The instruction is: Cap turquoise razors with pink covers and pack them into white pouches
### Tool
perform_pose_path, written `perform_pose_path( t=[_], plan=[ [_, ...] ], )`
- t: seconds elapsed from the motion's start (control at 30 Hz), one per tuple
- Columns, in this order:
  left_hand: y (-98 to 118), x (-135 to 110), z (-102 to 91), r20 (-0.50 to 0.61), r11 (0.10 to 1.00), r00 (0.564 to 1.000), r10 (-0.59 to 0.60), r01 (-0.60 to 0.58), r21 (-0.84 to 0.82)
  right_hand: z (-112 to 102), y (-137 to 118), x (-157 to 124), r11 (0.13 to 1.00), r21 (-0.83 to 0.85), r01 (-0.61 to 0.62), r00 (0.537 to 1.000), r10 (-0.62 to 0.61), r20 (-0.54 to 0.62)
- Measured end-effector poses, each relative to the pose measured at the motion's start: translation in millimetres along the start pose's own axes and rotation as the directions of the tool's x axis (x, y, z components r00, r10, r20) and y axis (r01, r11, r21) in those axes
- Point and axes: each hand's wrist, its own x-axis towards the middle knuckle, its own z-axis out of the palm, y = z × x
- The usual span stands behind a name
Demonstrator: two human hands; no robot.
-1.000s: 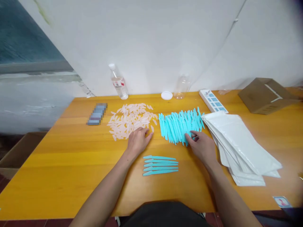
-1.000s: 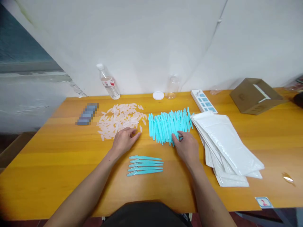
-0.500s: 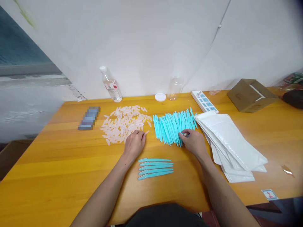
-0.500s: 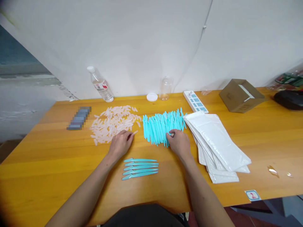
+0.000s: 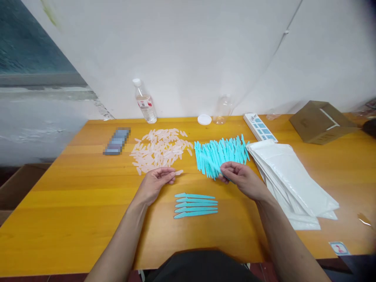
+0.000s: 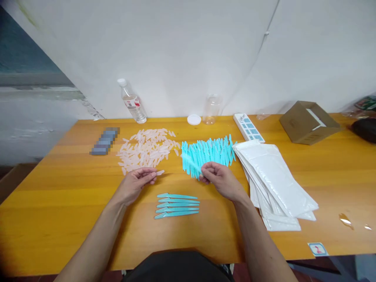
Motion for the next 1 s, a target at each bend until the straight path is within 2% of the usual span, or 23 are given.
perform_pose_path(
  t=[0.07,0.13,0.27,0.47,0.63,0.73,0.8,0.87,1.0],
  plan=[
    [2,-6,-5.8,-0.045,1.0,0.999,0.008,-0.007,0.014,15,-2,0,1.0,0.027,0.001,0.99,-0.004,0.139],
    [5,-12,-9.0,-0.083,0.999,0.997,0.006,-0.002,0.039,29,-1,1,0.999,0.016,0.034,0.982,-0.036,0.184],
    [11,-22,-11.2,-0.093,0.998,0.996,-0.018,0.024,0.059,45,5,6,0.994,-0.026,0.102,0.978,-0.095,0.186],
    [13,-28,-11.7,-0.047,0.995,0.999,-0.013,0.017,0.1,47,8,4,0.987,-0.064,0.147,0.974,-0.134,0.183],
    [8,-26,-0.5,-0.011,0.988,1.0,-0.022,0.023,0.155,52,4,0,0.98,-0.108,0.169,0.971,-0.148,0.186],
    [0,-23,7.8,0.03,0.963,1.0,0.002,-0.01,0.27,57,5,-1,0.948,-0.22,0.232,0.964,-0.194,0.18],
    [-6,-22,11.0,0.056,0.903,0.996,0.064,-0.082,0.423,61,11,-1,0.892,-0.354,0.283,0.957,-0.235,0.173],
    [-12,-21,12.3,0.107,0.794,0.983,0.147,-0.182,0.581,64,18,-2,0.822,-0.461,0.333,0.943,-0.278,0.184],
    [-15,-24,12.6,0.231,0.593,0.934,0.272,-0.351,0.725,68,34,-5,0.737,-0.528,0.422,0.906,-0.364,0.216]
  ],
)
